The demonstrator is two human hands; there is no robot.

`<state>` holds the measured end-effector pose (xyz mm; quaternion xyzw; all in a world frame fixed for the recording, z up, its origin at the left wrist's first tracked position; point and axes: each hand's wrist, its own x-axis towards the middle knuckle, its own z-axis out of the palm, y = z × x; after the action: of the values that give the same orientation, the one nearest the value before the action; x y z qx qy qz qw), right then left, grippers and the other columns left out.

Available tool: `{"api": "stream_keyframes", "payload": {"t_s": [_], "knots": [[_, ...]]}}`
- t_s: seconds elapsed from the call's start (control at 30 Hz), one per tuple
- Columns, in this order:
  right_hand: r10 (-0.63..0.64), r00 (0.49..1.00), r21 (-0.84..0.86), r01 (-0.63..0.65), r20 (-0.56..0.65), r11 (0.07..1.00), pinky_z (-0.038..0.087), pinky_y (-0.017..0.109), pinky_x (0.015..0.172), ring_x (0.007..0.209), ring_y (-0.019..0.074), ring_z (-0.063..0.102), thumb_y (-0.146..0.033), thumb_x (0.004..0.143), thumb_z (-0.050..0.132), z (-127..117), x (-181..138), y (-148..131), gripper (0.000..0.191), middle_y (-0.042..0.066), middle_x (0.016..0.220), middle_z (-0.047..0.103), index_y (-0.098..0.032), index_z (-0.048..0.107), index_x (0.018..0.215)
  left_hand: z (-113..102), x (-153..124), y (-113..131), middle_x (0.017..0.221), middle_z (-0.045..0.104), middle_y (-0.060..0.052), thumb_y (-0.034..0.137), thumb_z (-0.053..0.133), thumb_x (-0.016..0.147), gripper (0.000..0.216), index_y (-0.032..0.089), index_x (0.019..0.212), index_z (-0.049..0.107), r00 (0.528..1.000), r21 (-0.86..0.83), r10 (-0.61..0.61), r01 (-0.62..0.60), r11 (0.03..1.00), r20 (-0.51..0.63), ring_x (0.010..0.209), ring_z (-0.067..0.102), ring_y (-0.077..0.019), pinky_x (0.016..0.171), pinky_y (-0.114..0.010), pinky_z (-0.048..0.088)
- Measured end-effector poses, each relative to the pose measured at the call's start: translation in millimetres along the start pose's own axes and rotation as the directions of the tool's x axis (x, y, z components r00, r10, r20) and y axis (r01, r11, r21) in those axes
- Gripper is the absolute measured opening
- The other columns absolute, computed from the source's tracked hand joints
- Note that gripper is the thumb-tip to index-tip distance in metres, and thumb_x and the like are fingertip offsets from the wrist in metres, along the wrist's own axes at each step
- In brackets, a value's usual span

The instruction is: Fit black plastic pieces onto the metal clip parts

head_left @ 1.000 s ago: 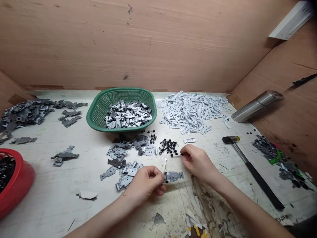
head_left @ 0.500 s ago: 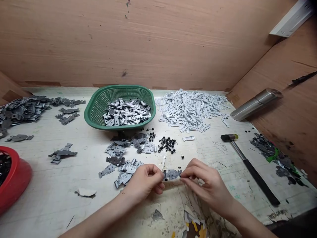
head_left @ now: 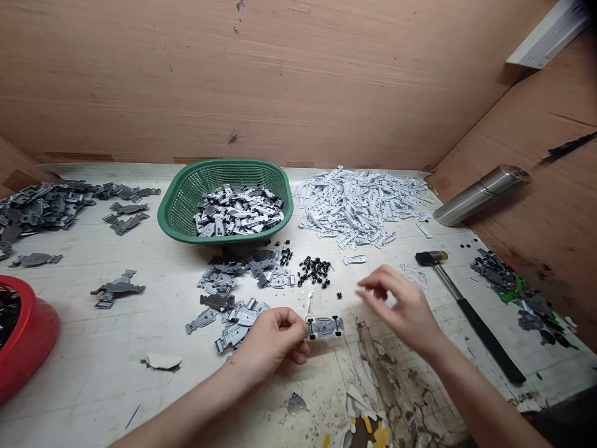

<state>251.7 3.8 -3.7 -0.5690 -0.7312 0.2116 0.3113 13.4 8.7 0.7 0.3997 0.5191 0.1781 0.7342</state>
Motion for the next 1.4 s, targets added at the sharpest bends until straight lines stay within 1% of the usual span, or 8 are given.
{"api": "stream_keyframes", "payload": {"t_s": [0.17,0.33,0.67,0.83,1.03,1.2,1.33,1.4], "knots": [[-0.190,0.974,-0.566,0.226,0.123,0.793,0.044,0.029,0.059,0.085,0.0224,0.052,-0.017,0.081,0.051,-12,44,47,0.022,0.010,0.094,0.054,-0.018,0.057,0.102,1,-1,1,0.054,0.058,0.002,0.033,0.060,0.068,0.021,0.018,0.061,0.047,1.000,0.000,-0.009,0.009,1.000,-0.010,0.053,0.056,-0.0124,0.058,-0.028,0.046],[-0.237,0.941,-0.683,0.338,0.241,0.648,0.036,0.024,0.051,0.077,0.0202,0.049,-0.004,0.075,0.049,13,61,40,0.018,0.010,0.087,0.055,-0.015,0.059,0.084,0,3,-4,0.053,0.058,0.002,0.032,0.060,0.068,0.020,0.018,0.061,0.047,1.000,-0.003,0.006,-0.006,1.000,-0.002,0.051,0.056,-0.0118,0.056,-0.026,0.044],[-0.126,0.992,-0.407,0.128,0.031,0.904,0.045,0.026,0.060,0.069,0.0159,0.054,-0.013,0.085,0.041,-10,25,38,0.015,0.007,0.082,0.055,-0.017,0.055,0.088,0,2,-4,0.054,0.060,0.001,0.033,0.060,0.067,0.021,0.017,0.063,0.047,1.000,-0.012,-0.001,0.000,1.000,-0.028,0.047,0.055,-0.0104,0.053,-0.024,0.043],[-0.169,0.966,-0.547,0.252,0.198,0.798,0.047,0.033,0.068,0.095,0.0245,0.051,-0.006,0.079,0.042,-6,24,47,0.041,0.013,0.105,0.053,-0.017,0.048,0.117,1,3,-3,0.054,0.060,0.002,0.035,0.060,0.068,0.024,0.017,0.063,0.046,0.999,0.000,0.011,-0.011,1.000,-0.037,0.047,0.055,-0.0104,0.054,-0.024,0.041],[-0.174,0.964,-0.648,0.265,0.202,0.714,0.040,0.025,0.052,0.074,0.0199,0.050,0.010,0.070,0.039,14,39,39,0.032,0.011,0.083,0.057,-0.015,0.058,0.078,1,3,-2,0.056,0.060,0.001,0.035,0.059,0.068,0.023,0.017,0.063,0.045,1.000,0.034,0.016,-0.015,0.999,-0.006,0.049,0.055,-0.0111,0.055,-0.025,0.042],[-0.178,0.982,-0.609,0.182,0.068,0.772,0.039,0.024,0.053,0.067,0.0164,0.050,0.001,0.081,0.037,7,36,28,0.025,0.009,0.080,0.056,-0.015,0.055,0.077,0,2,-2,0.056,0.059,0.002,0.035,0.059,0.068,0.022,0.017,0.062,0.045,0.999,0.028,0.020,-0.019,0.999,-0.027,0.049,0.055,-0.0112,0.055,-0.026,0.043],[0.078,0.992,-0.321,-0.108,-0.103,0.941,0.037,0.025,0.051,0.058,0.0143,0.049,-0.023,0.084,0.049,-15,19,20,0.015,0.004,0.067,0.055,-0.018,0.053,0.071,0,1,-2,0.055,0.060,0.001,0.035,0.059,0.068,0.022,0.017,0.063,0.047,0.998,-0.002,0.041,-0.041,0.999,-0.041,0.050,0.056,-0.0115,0.056,-0.025,0.044],[0.287,0.958,-0.031,-0.287,-0.015,0.957,0.033,0.024,0.047,0.053,0.0127,0.046,-0.034,0.082,0.053,-23,10,11,0.020,0.002,0.062,0.052,-0.018,0.052,0.070,0,0,-2,0.054,0.059,0.001,0.036,0.060,0.068,0.023,0.017,0.063,0.047,0.998,-0.019,0.045,-0.046,0.999,-0.050,0.050,0.056,-0.0116,0.056,-0.025,0.044]]}}
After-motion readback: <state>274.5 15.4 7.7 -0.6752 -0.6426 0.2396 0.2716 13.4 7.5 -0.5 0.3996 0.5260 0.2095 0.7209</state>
